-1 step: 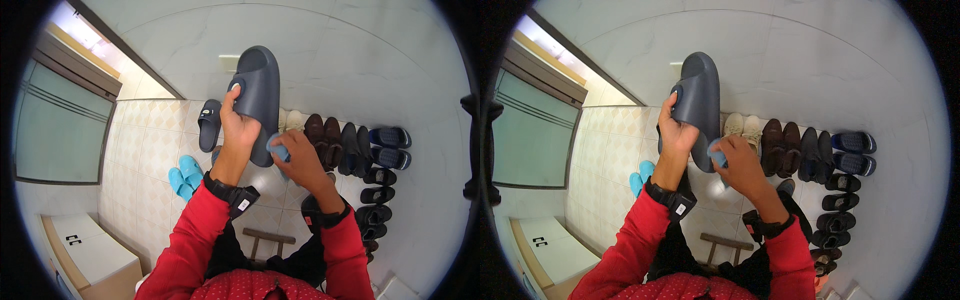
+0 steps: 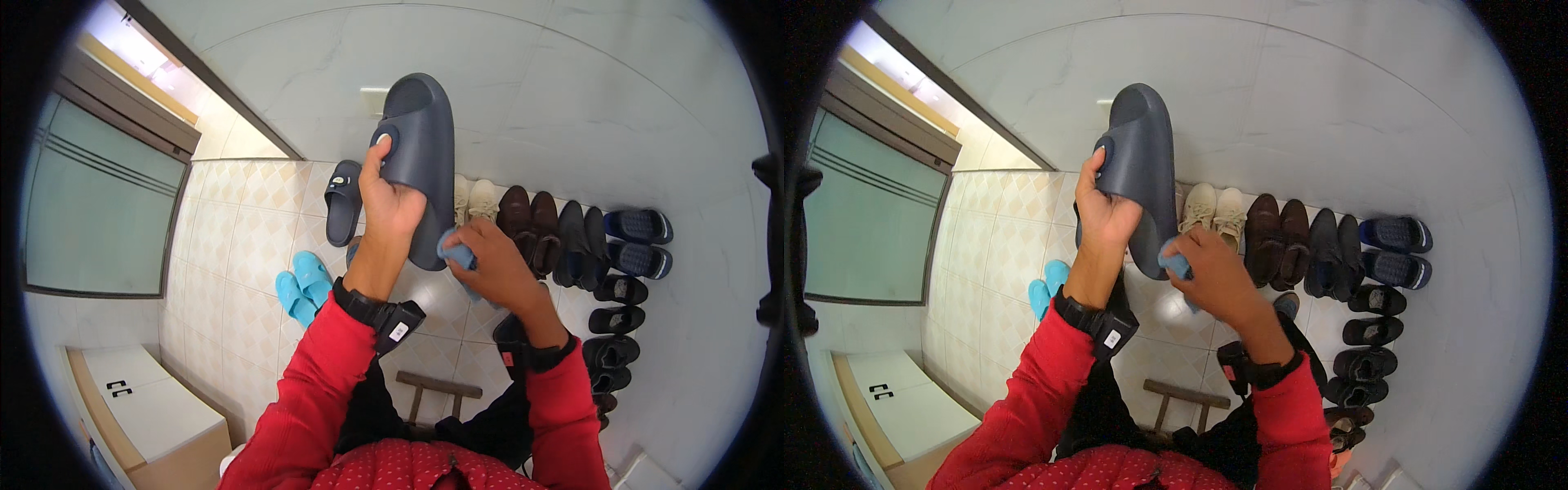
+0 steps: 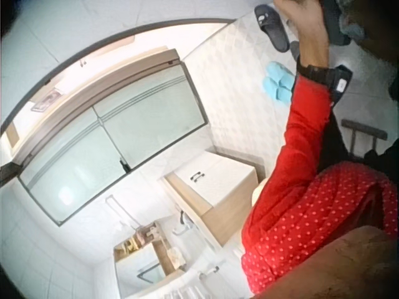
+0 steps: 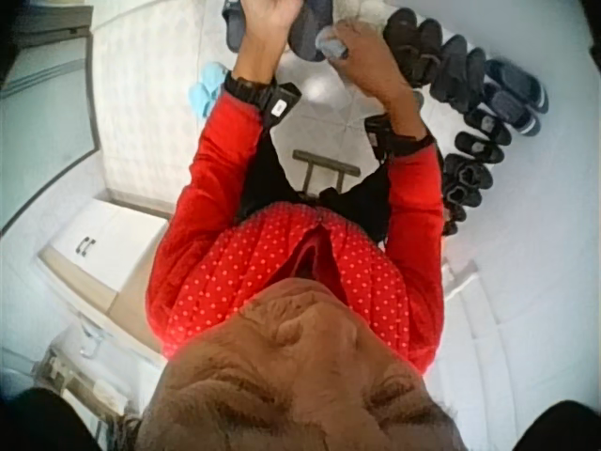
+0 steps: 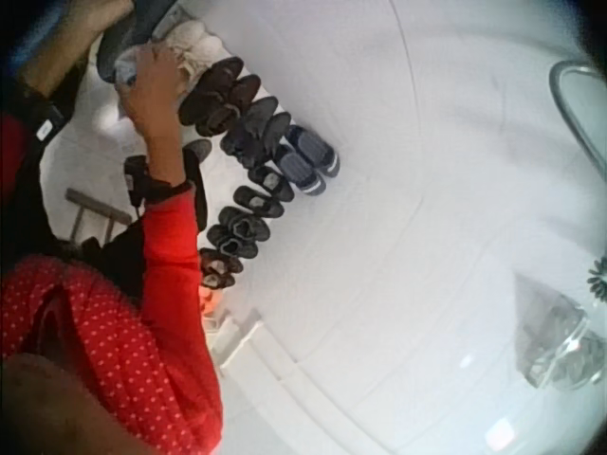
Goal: The person wipes a light blue slipper with a cloth, then places it on the floor. They pick up a dark grey slipper and continue wiping it with the same cloth, focusing on the top surface and edges.
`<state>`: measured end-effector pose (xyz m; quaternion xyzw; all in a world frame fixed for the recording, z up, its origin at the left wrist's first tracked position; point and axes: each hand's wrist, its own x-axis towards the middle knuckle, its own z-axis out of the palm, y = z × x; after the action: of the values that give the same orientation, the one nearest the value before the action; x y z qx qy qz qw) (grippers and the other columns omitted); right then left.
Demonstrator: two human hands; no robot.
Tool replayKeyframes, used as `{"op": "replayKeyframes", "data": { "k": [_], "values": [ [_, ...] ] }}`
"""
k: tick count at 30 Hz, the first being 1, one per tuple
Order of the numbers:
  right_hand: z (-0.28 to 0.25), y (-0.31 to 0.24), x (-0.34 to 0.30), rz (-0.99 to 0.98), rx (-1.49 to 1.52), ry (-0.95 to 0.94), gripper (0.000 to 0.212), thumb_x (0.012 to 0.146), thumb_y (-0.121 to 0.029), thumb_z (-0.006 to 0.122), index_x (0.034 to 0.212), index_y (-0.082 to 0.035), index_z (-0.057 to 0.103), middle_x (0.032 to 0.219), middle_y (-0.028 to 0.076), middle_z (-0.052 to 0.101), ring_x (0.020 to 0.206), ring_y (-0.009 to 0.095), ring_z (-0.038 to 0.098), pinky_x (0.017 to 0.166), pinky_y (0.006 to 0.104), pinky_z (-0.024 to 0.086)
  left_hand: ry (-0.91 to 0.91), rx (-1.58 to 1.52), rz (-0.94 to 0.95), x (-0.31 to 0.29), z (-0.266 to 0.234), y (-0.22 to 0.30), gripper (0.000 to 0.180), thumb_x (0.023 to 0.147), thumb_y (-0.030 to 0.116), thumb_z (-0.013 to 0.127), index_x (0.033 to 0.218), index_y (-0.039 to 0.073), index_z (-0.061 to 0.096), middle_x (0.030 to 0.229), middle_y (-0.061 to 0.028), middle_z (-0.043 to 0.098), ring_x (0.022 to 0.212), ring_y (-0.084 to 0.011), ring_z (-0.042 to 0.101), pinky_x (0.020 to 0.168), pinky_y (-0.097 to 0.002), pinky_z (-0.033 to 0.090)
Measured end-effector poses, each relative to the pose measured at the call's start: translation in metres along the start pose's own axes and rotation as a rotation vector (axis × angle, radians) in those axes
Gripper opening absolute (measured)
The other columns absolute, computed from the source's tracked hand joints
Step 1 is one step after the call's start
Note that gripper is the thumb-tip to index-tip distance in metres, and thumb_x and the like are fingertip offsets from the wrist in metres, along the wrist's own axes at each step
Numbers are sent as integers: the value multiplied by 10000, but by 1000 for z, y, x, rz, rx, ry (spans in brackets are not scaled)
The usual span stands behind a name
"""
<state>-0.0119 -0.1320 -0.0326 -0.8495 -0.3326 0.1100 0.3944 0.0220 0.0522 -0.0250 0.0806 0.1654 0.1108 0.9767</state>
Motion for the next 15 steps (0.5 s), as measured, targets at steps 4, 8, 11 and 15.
{"op": "replayKeyframes", "data": {
  "k": [4, 8, 11, 15],
  "values": [
    [-18, 1, 2, -73, 121, 156, 235, 753, -57, 729, 973, -71, 646, 967, 107, 601, 918, 268, 594, 818, 352, 476, 39, -101, 16, 5, -4, 2, 415, 890, 198, 621, 1231, -26, 542, 1296, -189, 574, 1203, -326, 539, 1120, -461, 346],
    [0, -5, 14, -146, 44, 491, 258, 749, -24, 724, 990, -73, 647, 975, 101, 617, 923, 276, 598, 811, 347, 478, 96, -92, -9, 7, -10, -10, 425, 892, 190, 615, 1246, -31, 536, 1307, -185, 569, 1214, -325, 535, 1121, -460, 347],
    [20, -10, 14, -190, -206, 326, 335, 670, -6, 758, 971, -89, 638, 982, 85, 602, 965, 299, 578, 815, 372, 497, 126, -43, 9, 9, -15, -15, 415, 892, 183, 612, 1237, -36, 545, 1299, -182, 577, 1197, -321, 550, 1104, -451, 378],
    [23, -11, 0, -189, -231, 39, 359, 625, -3, 763, 944, -109, 637, 996, 45, 586, 979, 283, 555, 792, 381, 506, 164, -1, 20, 11, -19, -10, 348, 882, 160, 621, 1181, -8, 566, 1206, -143, 619, 1116, -278, 593, 1032, -393, 452]
  ]
}}
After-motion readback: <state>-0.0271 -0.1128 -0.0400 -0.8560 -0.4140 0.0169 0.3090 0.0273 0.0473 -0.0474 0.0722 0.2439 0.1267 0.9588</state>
